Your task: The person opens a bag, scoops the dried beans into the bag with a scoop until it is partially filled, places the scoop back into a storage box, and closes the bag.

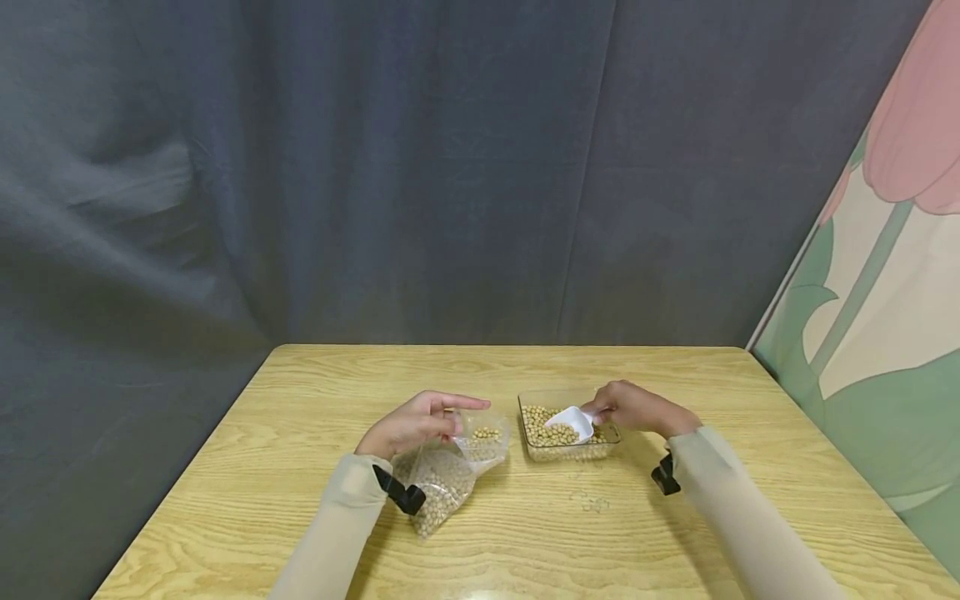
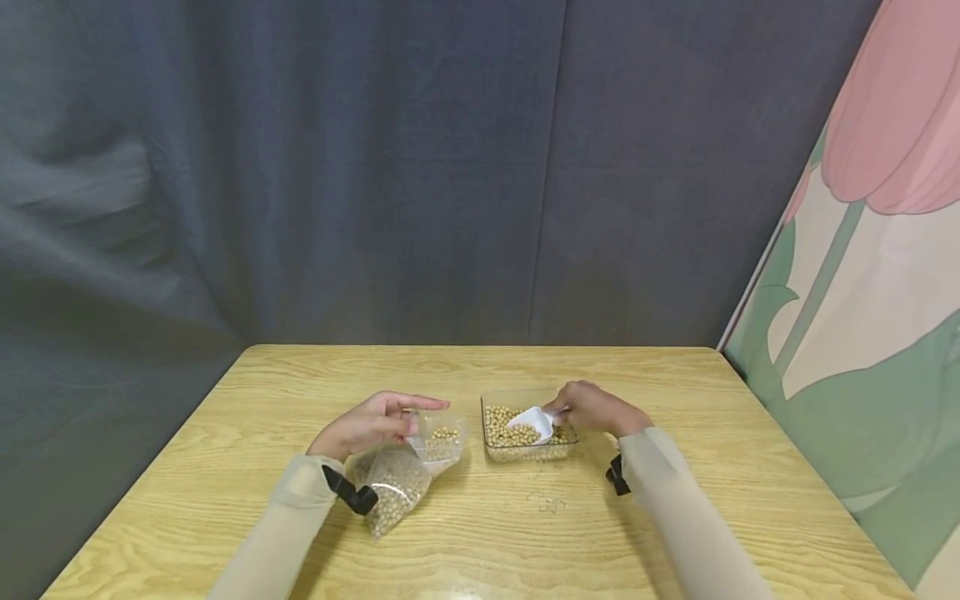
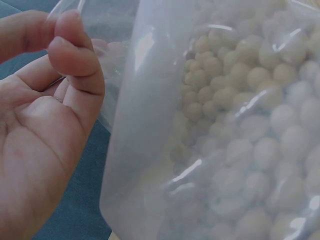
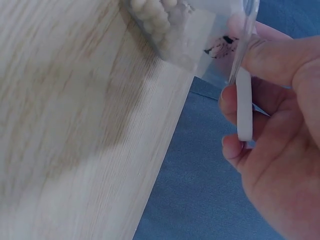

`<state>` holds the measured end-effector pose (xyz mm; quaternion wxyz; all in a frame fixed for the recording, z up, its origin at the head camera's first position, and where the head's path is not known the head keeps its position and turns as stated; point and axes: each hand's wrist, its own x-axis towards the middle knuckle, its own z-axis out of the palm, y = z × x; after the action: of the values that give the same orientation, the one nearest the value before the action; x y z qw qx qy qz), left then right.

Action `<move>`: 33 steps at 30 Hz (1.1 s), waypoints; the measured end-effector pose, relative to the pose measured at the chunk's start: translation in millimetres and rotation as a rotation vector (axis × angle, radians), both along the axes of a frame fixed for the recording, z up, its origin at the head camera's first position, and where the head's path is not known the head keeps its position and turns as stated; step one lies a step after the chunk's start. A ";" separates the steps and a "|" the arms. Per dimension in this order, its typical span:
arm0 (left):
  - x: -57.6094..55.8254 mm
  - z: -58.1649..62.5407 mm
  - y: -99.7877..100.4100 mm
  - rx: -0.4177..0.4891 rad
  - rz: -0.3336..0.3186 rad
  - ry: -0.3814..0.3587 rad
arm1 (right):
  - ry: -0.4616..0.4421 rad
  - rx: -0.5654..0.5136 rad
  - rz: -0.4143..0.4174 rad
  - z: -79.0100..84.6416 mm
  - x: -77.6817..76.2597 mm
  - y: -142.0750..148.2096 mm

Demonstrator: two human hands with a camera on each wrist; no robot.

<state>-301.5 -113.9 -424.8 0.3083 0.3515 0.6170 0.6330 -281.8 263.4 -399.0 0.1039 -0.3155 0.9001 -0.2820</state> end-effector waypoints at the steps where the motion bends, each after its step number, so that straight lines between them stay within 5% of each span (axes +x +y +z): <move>1: 0.0 0.0 0.1 0.000 0.002 -0.001 | 0.003 0.004 -0.001 -0.1 -0.1 0.3; 11: 0.4 0.7 1.1 0.008 -0.010 -0.001 | 0.083 0.035 -0.025 -1.7 3.6 1.8; 22: -0.2 -0.2 0.7 0.013 -0.010 0.008 | 0.339 0.083 0.069 -0.6 2.3 -2.6; 33: -3.4 -2.6 0.2 0.011 -0.008 -0.001 | 0.203 0.014 0.098 -7.7 -1.4 -5.0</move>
<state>-304.9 -113.7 -427.4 0.3091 0.3553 0.6121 0.6352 -283.1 258.4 -406.7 0.0283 -0.3853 0.8914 -0.2370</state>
